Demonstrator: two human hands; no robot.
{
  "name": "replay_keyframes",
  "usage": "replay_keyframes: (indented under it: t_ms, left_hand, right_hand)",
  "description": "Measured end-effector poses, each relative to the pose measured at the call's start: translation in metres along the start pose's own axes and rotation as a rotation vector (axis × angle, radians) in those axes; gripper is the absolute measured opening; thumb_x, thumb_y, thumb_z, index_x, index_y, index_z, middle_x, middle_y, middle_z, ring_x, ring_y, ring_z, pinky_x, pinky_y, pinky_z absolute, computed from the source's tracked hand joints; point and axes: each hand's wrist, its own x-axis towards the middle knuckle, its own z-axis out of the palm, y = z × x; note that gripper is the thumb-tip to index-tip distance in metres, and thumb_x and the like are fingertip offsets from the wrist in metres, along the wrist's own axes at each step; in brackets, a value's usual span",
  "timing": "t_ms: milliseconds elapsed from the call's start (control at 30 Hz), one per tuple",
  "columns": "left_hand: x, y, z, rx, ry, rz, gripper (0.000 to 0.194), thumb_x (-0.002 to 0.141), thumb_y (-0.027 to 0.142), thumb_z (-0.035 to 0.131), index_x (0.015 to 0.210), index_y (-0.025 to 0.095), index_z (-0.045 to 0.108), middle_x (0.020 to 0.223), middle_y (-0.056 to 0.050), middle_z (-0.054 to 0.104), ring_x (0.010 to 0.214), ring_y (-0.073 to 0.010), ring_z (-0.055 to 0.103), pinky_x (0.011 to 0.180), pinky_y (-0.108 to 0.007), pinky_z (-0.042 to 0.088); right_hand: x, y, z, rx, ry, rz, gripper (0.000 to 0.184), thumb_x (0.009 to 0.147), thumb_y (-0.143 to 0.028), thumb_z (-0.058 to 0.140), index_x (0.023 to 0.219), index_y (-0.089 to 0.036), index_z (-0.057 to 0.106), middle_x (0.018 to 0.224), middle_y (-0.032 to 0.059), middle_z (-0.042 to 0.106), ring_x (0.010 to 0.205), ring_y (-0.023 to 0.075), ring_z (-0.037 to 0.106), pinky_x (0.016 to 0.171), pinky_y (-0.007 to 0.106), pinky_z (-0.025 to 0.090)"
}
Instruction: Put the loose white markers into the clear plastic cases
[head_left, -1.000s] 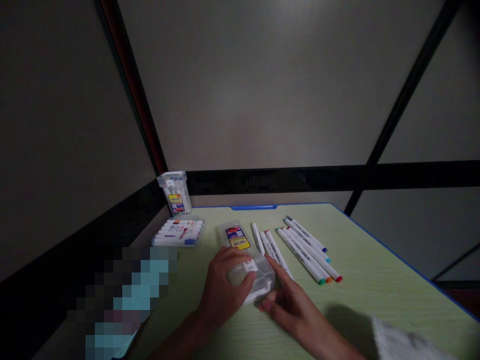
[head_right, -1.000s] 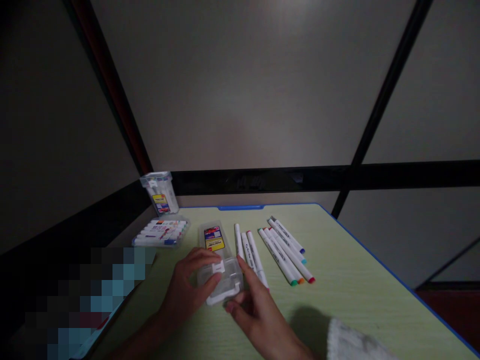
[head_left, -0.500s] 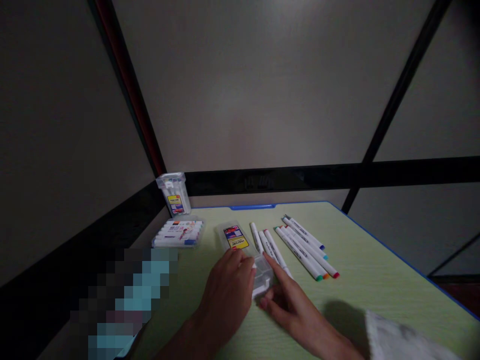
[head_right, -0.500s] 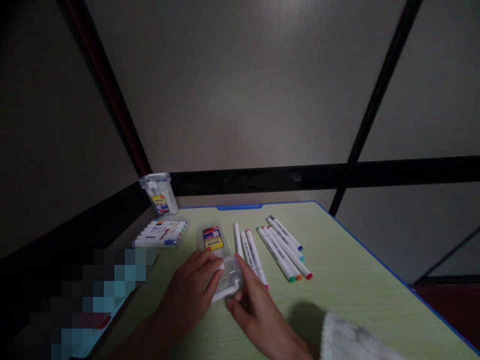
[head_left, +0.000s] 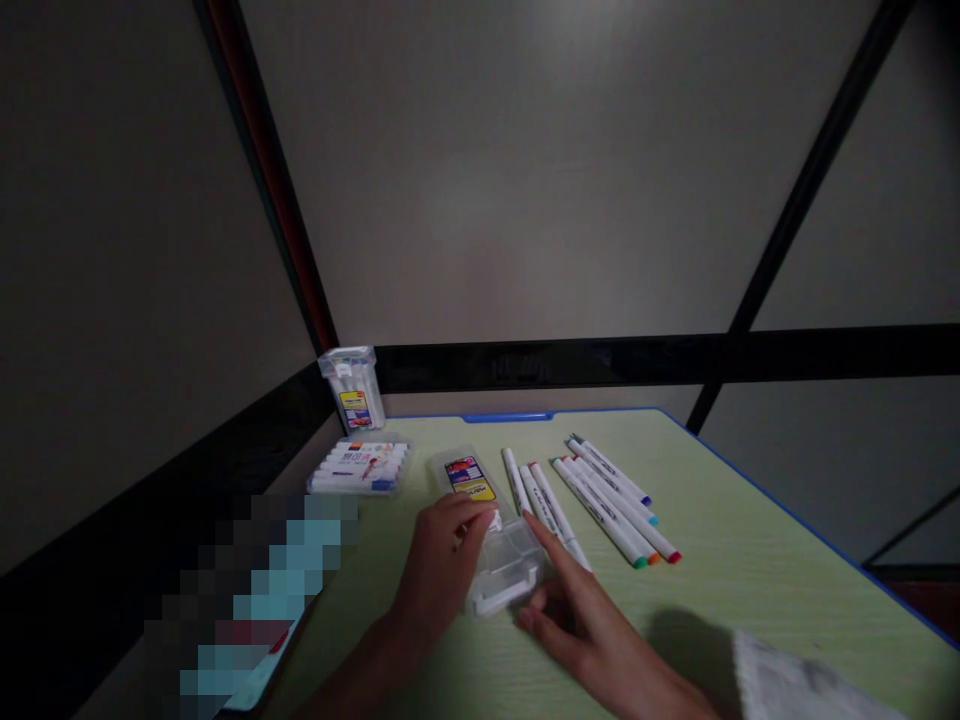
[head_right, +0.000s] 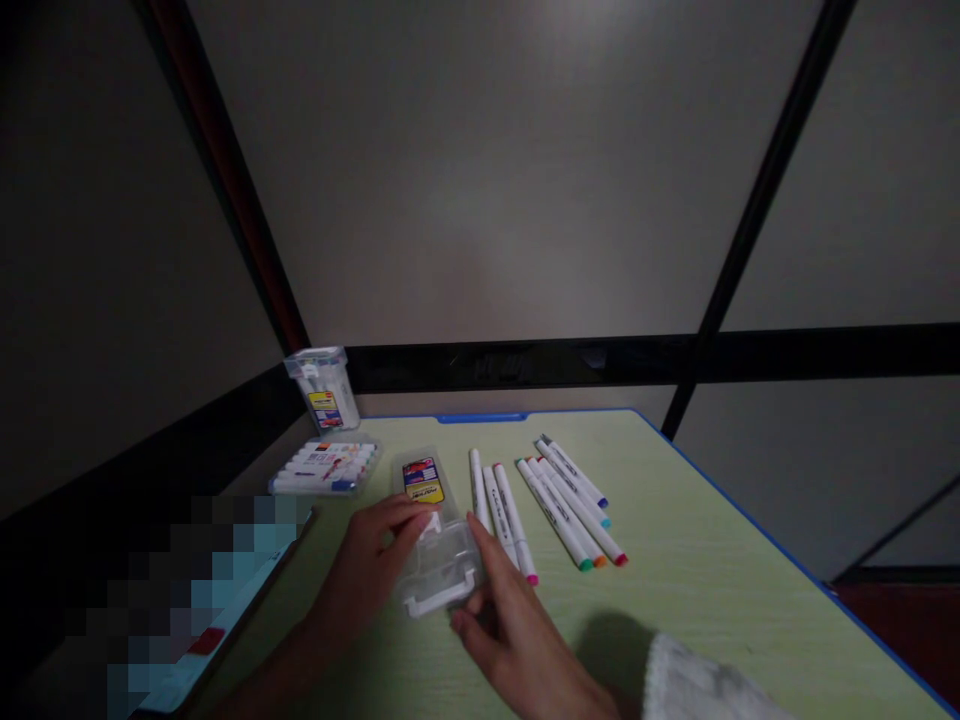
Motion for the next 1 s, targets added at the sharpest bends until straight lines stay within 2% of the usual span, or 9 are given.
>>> replay_keyframes:
  t_ms: [100,267,367,500,600,733,867,1000]
  left_hand:
    - [0.001,-0.003,0.002,-0.152,0.064,-0.083,0.017,0.074,0.017,0.056,0.071,0.018,0.072,0.076,-0.004,0.071,0.070,-0.0198,0.063,0.060,-0.025,0.045]
    - [0.002,-0.008,0.003,-0.210,0.106,-0.053,0.014,0.071,0.015,0.058,0.068,0.018,0.072,0.072,-0.004,0.069,0.067,-0.0177,0.061,0.056,-0.023,0.043]
    - [0.005,-0.012,0.003,-0.219,0.111,-0.047,0.013,0.070,0.015,0.059,0.066,0.018,0.072,0.071,-0.004,0.068,0.068,-0.0175,0.060,0.062,-0.025,0.045]
    - [0.008,-0.018,0.004,-0.244,0.097,-0.037,0.011,0.067,0.016,0.060,0.062,0.016,0.070,0.067,-0.004,0.067,0.066,-0.0172,0.060,0.067,-0.027,0.046]
    - [0.009,-0.021,0.005,-0.257,0.101,-0.032,0.010,0.065,0.016,0.061,0.061,0.016,0.070,0.065,-0.003,0.065,0.065,-0.0170,0.060,0.066,-0.027,0.046]
    - [0.009,-0.024,0.006,-0.259,0.121,-0.036,0.010,0.065,0.016,0.060,0.061,0.016,0.069,0.064,-0.003,0.065,0.064,-0.0162,0.059,0.064,-0.026,0.045]
    - [0.010,-0.026,0.005,-0.251,0.129,-0.049,0.009,0.063,0.015,0.061,0.060,0.016,0.069,0.063,-0.002,0.065,0.062,-0.0159,0.058,0.060,-0.025,0.043]
    - [0.011,-0.026,0.005,-0.247,0.123,-0.053,0.008,0.062,0.016,0.062,0.060,0.017,0.070,0.063,-0.002,0.066,0.061,-0.0158,0.057,0.059,-0.025,0.042]
  right_hand:
    - [-0.001,-0.002,-0.001,-0.007,-0.007,0.011,0.073,0.081,-0.026,0.049,0.142,-0.016,0.009,0.081,0.0034,0.051,0.071,0.0191,0.049,0.069,0.037,0.044]
    - [-0.001,-0.004,-0.002,-0.019,-0.003,-0.021,0.070,0.083,-0.022,0.048,0.142,-0.020,0.011,0.086,0.0048,0.053,0.073,0.0186,0.051,0.069,0.036,0.044]
    - [0.000,-0.004,-0.004,-0.060,0.009,-0.080,0.066,0.083,-0.020,0.047,0.141,-0.023,0.016,0.100,0.0083,0.054,0.074,0.0182,0.053,0.068,0.035,0.046]
    - [0.001,-0.004,-0.006,-0.183,0.055,-0.172,0.063,0.081,-0.016,0.046,0.138,-0.026,0.024,0.127,0.0123,0.042,0.073,0.0167,0.054,0.069,0.035,0.048]
    - [0.001,-0.006,-0.008,-0.245,0.060,-0.201,0.061,0.081,-0.014,0.044,0.137,-0.028,0.025,0.138,0.0120,0.032,0.072,0.0152,0.055,0.068,0.034,0.049]
    - [0.003,-0.009,-0.009,-0.293,0.055,-0.222,0.061,0.081,-0.013,0.044,0.136,-0.029,0.024,0.137,0.0108,0.033,0.073,0.0157,0.056,0.069,0.034,0.050]
    - [0.004,-0.007,-0.010,-0.329,0.044,-0.227,0.060,0.082,-0.013,0.043,0.135,-0.031,0.021,0.138,0.0103,0.033,0.070,0.0152,0.056,0.064,0.033,0.050]
    - [0.002,-0.007,-0.011,-0.334,0.039,-0.238,0.052,0.085,-0.015,0.042,0.131,-0.030,0.024,0.138,0.0101,0.032,0.073,0.0155,0.057,0.065,0.033,0.051]
